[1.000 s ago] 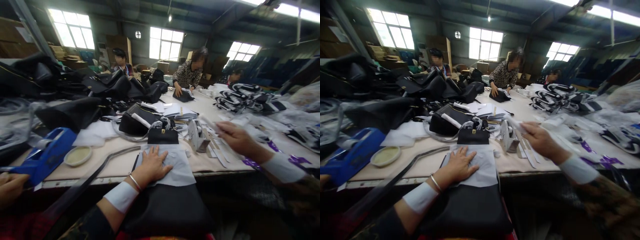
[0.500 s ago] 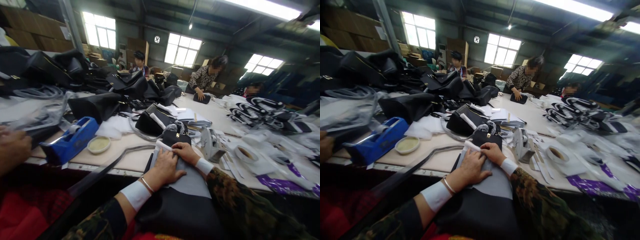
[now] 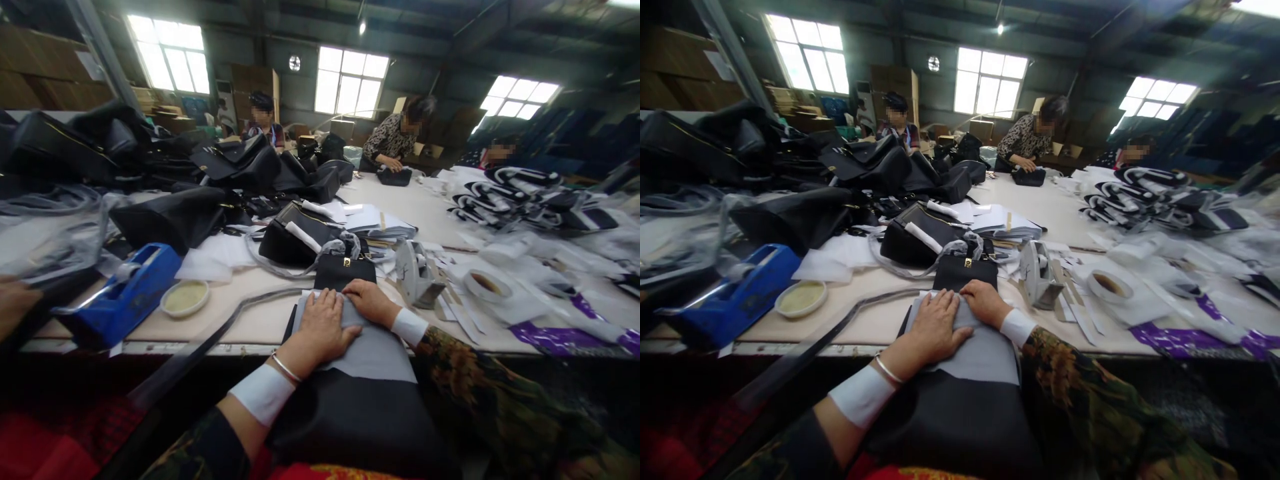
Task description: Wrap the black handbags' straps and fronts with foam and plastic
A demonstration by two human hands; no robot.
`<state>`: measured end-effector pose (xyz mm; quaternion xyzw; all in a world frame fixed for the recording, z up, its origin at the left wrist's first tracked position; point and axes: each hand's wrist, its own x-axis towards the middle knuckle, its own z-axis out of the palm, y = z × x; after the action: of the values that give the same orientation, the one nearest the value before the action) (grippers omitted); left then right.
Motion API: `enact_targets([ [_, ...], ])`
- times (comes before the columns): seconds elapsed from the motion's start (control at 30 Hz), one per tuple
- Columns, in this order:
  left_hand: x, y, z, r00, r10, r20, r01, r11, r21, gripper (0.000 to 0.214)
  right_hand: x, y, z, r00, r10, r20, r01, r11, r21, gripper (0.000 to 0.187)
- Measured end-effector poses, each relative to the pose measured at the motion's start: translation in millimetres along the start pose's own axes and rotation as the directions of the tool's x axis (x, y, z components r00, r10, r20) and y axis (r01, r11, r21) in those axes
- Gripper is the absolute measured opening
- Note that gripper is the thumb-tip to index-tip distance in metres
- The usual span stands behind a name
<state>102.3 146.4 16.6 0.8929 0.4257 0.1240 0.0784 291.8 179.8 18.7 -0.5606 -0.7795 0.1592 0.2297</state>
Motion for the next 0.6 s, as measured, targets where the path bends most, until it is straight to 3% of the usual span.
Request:
enact_targets([
  [0.13, 1, 1, -0.4, 1.0, -0.01, 0.02, 0.01, 1.0, 0.021, 0.084, -23, 9, -15, 0.998, 0.056, -0.032, -0.059, 0.994, -0.091, 0.02],
  [0.33, 5, 3, -1.6, 0.998, -0.009, 0.06, 0.008, 1.0, 0.028, 0.078, -44, 15, -17, 0.998, 0.063, 0.001, -0.063, 0.989, -0.135, 0.025],
  [0.47, 7, 3, -6.9, 0.997, 0.007, 0.081, -0.008, 1.0, 0.019, 0.075, -27, 21, -29, 0.995, 0.103, 0.016, -0.099, 0.98, -0.171, 0.021],
  [0.6, 7, 3, -9.7, 0.996, 0.017, 0.087, -0.02, 0.999, 0.03, 0.074, 17, 26, -46, 0.99, 0.142, -0.014, -0.142, 0.961, -0.235, 0.025],
])
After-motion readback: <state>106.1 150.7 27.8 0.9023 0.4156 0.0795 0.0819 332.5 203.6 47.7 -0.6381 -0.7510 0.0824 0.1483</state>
